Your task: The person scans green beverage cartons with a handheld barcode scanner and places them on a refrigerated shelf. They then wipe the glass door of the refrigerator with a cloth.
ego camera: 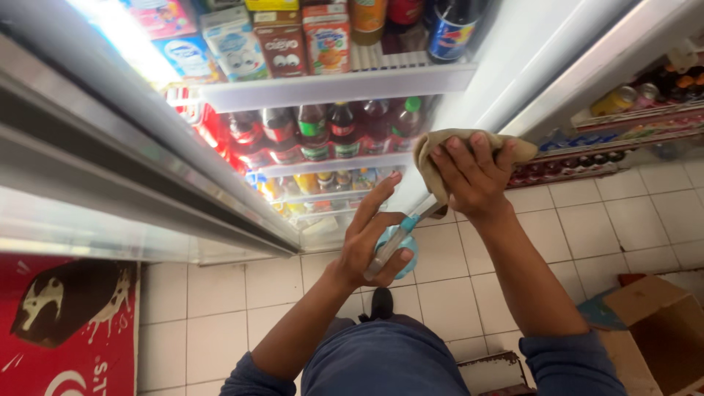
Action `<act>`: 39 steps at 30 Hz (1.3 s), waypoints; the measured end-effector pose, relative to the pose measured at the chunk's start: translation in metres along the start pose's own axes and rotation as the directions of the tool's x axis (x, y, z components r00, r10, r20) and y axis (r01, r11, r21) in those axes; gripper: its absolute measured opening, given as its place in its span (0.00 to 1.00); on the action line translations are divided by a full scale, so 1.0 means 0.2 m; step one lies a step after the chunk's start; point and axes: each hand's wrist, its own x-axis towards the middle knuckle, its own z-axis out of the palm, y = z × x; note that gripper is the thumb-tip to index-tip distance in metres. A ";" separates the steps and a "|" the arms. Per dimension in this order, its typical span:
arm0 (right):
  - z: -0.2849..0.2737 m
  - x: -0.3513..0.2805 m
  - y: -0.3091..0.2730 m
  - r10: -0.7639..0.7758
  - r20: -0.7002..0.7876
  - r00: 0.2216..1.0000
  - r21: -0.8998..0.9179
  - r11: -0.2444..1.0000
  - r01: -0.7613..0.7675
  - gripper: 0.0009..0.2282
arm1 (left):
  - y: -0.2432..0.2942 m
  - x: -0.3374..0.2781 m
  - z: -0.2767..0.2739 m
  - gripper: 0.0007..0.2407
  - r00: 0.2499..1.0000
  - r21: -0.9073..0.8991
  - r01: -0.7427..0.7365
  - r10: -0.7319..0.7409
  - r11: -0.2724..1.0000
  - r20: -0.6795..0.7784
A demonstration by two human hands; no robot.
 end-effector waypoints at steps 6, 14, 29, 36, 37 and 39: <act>0.17 -0.24 -0.22 0.318 -0.050 0.947 0.166 0.937 -0.306 0.21 | -0.03 0.00 0.04 0.17 0.997 0.010 0.059 -0.059 0.998 0.042; 0.28 -0.22 -0.49 0.544 -0.035 0.838 0.434 0.764 -0.477 0.29 | -0.05 -0.17 -0.16 0.16 0.986 0.063 0.131 -0.124 0.989 -0.114; 0.27 0.80 -1.20 -0.053 0.029 0.998 0.234 0.971 0.045 0.22 | 0.13 -0.46 -0.73 0.17 0.797 0.330 0.308 -0.052 0.892 -0.602; 0.33 0.48 -1.10 -0.336 0.091 0.938 0.302 0.906 0.295 0.20 | 0.09 -0.46 -0.77 0.13 0.844 0.172 0.295 -0.172 0.940 -0.508; 0.34 0.40 -1.06 -0.359 0.137 0.923 0.328 0.896 0.300 0.18 | 0.07 -0.45 -0.76 0.12 0.857 0.163 0.287 -0.178 0.944 -0.483; 0.36 0.24 -0.93 -0.363 0.183 0.914 0.313 0.902 0.296 0.19 | 0.06 -0.46 -0.75 0.11 0.858 0.140 0.285 -0.188 0.948 -0.479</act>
